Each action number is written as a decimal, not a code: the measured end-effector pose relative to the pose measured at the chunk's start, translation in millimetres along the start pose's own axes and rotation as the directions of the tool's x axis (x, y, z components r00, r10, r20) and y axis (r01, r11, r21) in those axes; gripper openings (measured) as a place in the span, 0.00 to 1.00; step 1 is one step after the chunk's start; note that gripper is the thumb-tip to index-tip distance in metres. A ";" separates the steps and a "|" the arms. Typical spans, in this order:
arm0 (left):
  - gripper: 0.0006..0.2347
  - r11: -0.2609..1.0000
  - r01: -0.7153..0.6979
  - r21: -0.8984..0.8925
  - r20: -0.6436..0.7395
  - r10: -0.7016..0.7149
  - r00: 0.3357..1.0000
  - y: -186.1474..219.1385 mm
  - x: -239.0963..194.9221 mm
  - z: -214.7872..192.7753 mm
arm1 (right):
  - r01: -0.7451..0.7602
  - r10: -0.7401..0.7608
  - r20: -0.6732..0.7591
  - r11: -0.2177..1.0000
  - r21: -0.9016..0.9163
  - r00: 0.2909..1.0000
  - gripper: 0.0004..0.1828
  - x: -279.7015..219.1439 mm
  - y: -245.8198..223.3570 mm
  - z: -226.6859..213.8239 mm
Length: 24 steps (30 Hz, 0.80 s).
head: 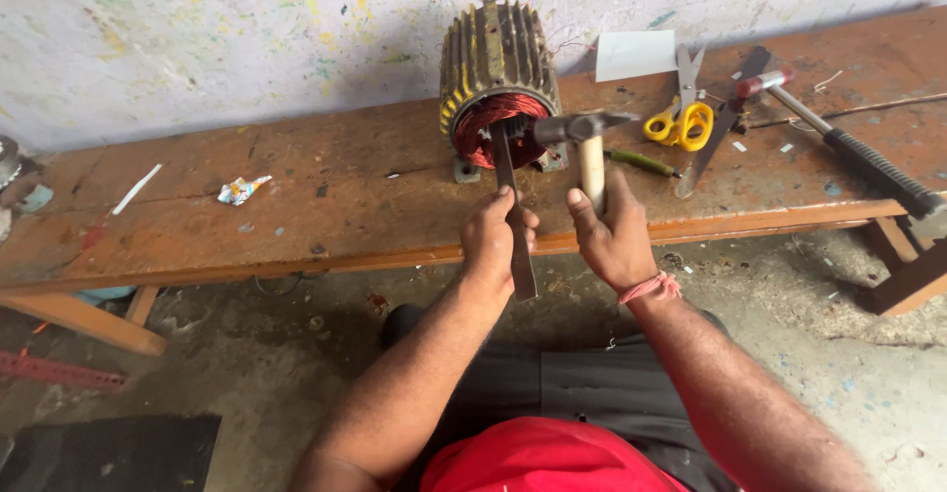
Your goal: The person positions an electric motor stator on a workbench, then shapes and pushes the copper coil windings using a metal chisel and a hammer.
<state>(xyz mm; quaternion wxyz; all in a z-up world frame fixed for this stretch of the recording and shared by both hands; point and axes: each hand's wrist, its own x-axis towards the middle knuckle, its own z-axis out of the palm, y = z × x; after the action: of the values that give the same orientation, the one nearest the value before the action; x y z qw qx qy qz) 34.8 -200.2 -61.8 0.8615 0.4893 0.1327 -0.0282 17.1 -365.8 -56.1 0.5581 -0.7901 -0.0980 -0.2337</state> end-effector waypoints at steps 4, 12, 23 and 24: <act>0.10 0.997 -0.069 0.034 -0.001 0.069 0.998 -2.3 -0.8 3.5 | -0.155 0.154 0.119 0.988 0.005 0.981 0.16 -2.5 5.0 -2.5; 0.09 0.996 -0.074 0.041 -0.041 0.075 0.996 -3.2 -4.4 9.0 | 0.155 -0.156 -0.027 0.987 -0.032 0.987 0.14 4.3 22.6 5.2; 0.08 0.998 -0.067 0.008 0.010 0.067 0.998 -6.9 -23.4 5.5 | -0.008 0.007 0.022 0.999 0.041 1.000 0.15 11.9 36.6 0.5; 0.09 0.997 -0.070 0.013 0.004 0.070 0.998 -7.1 -24.1 3.6 | 0.241 -0.202 0.166 0.933 -0.266 0.965 0.12 12.5 40.9 3.4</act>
<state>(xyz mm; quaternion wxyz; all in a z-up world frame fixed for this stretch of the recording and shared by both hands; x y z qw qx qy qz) 11.0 -208.8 -59.8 0.8588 0.4994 0.1138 0.0002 46.0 -378.6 -85.2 0.4011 -0.8598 -0.1899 -0.2527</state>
